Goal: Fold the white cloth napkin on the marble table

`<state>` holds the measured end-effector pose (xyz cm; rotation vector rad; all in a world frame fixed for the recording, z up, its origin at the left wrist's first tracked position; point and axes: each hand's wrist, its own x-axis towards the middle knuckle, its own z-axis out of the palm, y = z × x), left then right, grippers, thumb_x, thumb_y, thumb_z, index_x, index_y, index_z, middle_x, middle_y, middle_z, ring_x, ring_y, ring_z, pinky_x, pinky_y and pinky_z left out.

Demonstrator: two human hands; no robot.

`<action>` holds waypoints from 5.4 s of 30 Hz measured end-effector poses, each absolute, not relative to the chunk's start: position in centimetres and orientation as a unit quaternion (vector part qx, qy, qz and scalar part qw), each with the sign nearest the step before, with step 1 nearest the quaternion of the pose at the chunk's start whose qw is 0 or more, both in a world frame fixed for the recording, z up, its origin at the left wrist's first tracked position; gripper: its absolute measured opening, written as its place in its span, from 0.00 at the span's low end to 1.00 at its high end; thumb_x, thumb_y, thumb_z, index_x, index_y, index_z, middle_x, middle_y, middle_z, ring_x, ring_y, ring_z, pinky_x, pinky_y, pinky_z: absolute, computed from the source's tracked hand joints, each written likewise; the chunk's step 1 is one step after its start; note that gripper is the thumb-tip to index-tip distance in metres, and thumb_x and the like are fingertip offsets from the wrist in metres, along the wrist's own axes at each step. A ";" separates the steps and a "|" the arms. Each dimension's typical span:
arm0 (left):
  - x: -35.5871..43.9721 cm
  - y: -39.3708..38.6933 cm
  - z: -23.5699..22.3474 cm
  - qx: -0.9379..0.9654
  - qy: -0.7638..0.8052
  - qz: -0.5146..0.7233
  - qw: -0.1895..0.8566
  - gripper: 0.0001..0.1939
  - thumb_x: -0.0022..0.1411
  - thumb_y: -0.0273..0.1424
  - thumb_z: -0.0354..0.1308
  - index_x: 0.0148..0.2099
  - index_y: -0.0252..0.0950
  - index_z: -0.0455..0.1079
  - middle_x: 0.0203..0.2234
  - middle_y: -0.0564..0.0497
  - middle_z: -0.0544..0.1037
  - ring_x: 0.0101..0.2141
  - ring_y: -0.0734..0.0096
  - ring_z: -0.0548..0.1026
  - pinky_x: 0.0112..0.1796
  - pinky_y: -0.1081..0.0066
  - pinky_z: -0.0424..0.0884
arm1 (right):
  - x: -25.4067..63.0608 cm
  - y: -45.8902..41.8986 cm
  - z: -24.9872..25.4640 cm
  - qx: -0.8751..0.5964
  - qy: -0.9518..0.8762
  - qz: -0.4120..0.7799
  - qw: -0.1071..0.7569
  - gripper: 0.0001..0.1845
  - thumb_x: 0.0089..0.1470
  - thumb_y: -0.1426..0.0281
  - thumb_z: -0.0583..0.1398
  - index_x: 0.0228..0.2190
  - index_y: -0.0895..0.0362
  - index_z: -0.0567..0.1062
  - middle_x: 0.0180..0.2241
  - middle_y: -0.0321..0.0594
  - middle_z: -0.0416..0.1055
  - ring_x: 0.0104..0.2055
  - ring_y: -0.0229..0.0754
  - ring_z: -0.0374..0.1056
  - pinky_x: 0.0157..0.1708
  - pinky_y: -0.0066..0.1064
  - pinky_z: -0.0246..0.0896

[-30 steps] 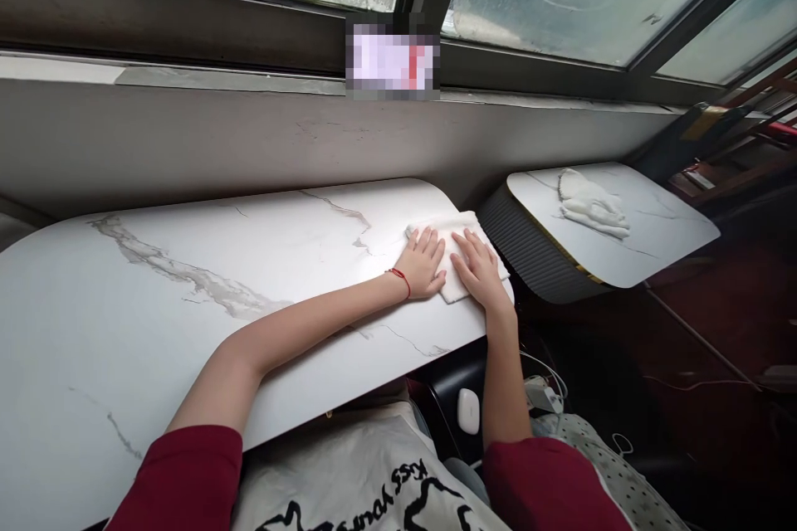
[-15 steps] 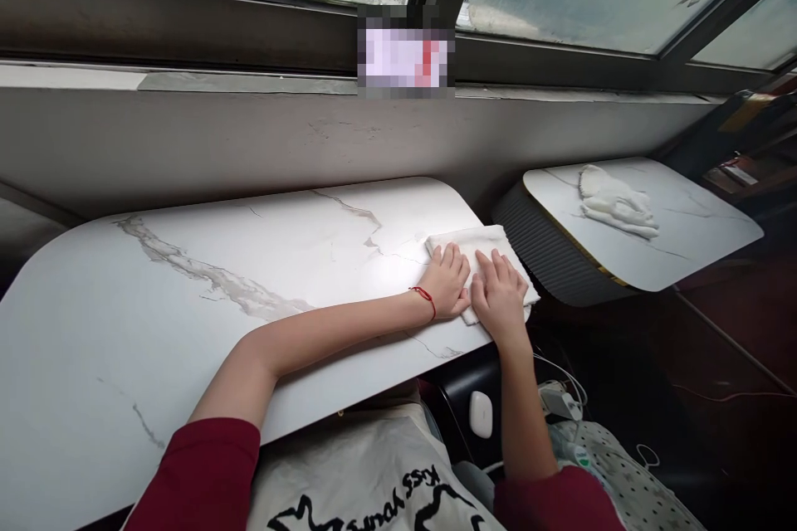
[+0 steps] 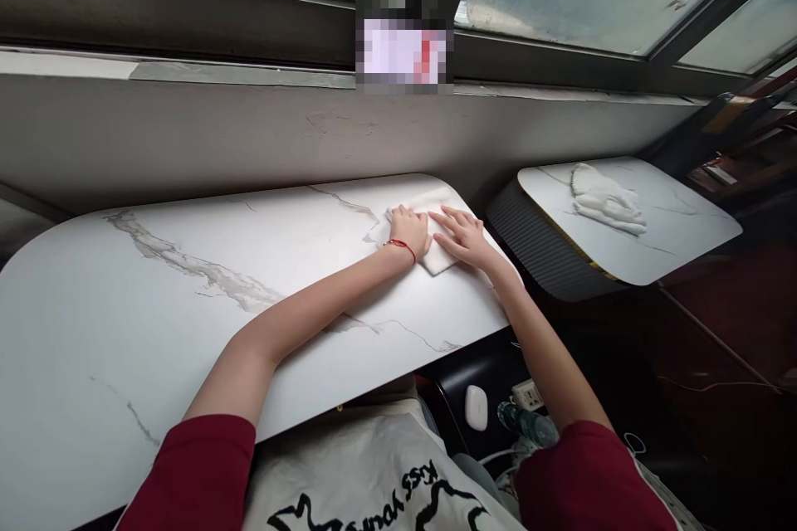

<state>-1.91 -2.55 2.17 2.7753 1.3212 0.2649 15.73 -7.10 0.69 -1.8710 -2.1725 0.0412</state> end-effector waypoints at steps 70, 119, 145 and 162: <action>-12.5 -4.1 0.0 0.917 0.378 0.127 -0.006 0.41 0.70 0.47 0.46 0.73 0.22 0.50 0.69 0.25 0.57 0.69 0.37 0.54 0.66 0.43 0.46 | 6.2 -7.3 -0.9 -0.595 -0.786 -0.053 0.160 0.30 0.70 0.63 0.46 0.69 0.56 0.60 0.72 0.54 0.49 0.74 0.58 0.44 0.66 0.51 0.52; -26.2 3.2 0.5 0.866 0.483 0.126 -0.035 0.35 0.71 0.44 0.44 0.70 0.26 0.57 0.69 0.32 0.58 0.68 0.45 0.56 0.66 0.51 0.51 | -8.1 4.1 0.7 -0.554 -0.818 -0.032 0.154 0.32 0.64 0.64 0.50 0.67 0.57 0.63 0.67 0.59 0.56 0.68 0.61 0.50 0.60 0.52 0.54; -24.3 0.4 2.1 0.855 0.501 0.101 -0.084 0.31 0.67 0.42 0.47 0.63 0.25 0.66 0.57 0.29 0.69 0.57 0.41 0.66 0.58 0.50 0.60 | -7.2 1.7 0.8 -0.545 -0.826 -0.040 0.134 0.29 0.68 0.65 0.49 0.68 0.55 0.63 0.71 0.56 0.52 0.72 0.58 0.48 0.63 0.50 0.55; -24.2 -14.9 0.3 0.868 0.481 0.093 -0.082 0.35 0.67 0.38 0.44 0.68 0.18 0.60 0.66 0.24 0.63 0.66 0.33 0.60 0.64 0.45 0.56 | -7.3 -14.3 -0.8 -0.541 -0.821 -0.062 0.170 0.31 0.67 0.62 0.49 0.67 0.57 0.63 0.70 0.59 0.51 0.73 0.63 0.45 0.63 0.52 0.54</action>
